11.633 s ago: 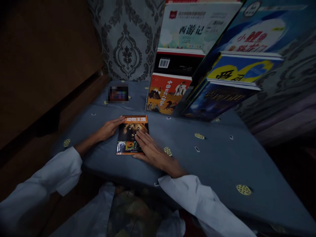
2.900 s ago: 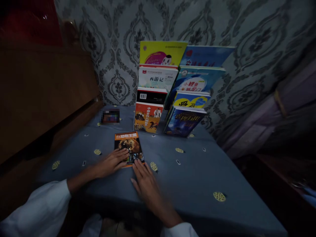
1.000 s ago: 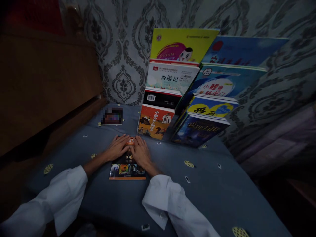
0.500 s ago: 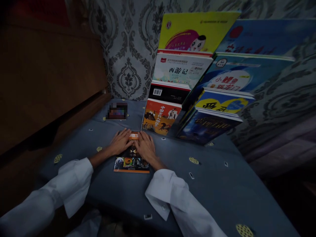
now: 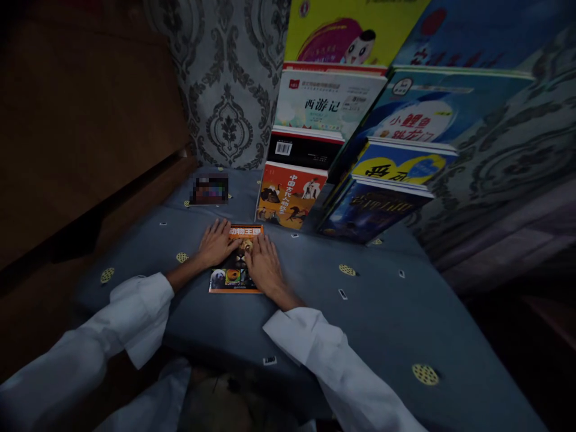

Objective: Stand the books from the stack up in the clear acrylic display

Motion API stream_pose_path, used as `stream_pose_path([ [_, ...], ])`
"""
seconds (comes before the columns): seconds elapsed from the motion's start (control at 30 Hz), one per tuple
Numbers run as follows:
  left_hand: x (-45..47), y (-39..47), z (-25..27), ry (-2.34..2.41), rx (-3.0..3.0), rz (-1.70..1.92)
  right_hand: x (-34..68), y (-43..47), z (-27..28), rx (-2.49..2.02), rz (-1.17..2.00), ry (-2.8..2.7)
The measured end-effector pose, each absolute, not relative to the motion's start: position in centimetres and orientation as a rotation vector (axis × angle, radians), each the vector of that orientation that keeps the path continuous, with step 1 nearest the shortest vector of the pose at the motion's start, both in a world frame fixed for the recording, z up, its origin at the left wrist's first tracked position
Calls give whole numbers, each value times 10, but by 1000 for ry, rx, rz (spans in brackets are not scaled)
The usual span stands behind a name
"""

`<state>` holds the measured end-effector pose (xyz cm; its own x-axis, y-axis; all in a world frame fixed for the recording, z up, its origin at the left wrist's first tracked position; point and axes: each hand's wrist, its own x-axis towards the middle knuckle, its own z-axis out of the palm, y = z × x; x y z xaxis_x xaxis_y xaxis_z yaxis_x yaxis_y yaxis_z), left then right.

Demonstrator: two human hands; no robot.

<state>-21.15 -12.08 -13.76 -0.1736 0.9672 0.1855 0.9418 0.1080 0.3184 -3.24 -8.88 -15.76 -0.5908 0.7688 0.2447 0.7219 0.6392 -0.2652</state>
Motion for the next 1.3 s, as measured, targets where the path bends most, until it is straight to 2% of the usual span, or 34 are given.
stream_pose_path([
  [0.13,-213,-121,-138,2221,1958,622,-28,-95,-160,-1140,224,-2522],
  [0.27,-219,-112,-137,2107,1762,924,-27,-97,-158,-1153,251,-2525],
  [0.4,-223,-101,-136,1864,1159,1421,-26,-99,-156,-1155,271,-2501],
  [0.5,-218,-99,-136,1645,784,1600,-25,-100,-156,-1143,306,-2483],
  [0.77,-210,-102,-134,1450,577,1636,-22,-102,-159,-957,485,-2325],
  [1.1,-201,-109,-115,1318,410,1605,-25,-101,-156,-956,922,-1980],
  [1.3,-191,-115,-87,1073,607,1730,-31,-106,-140,-908,1059,-1799],
])
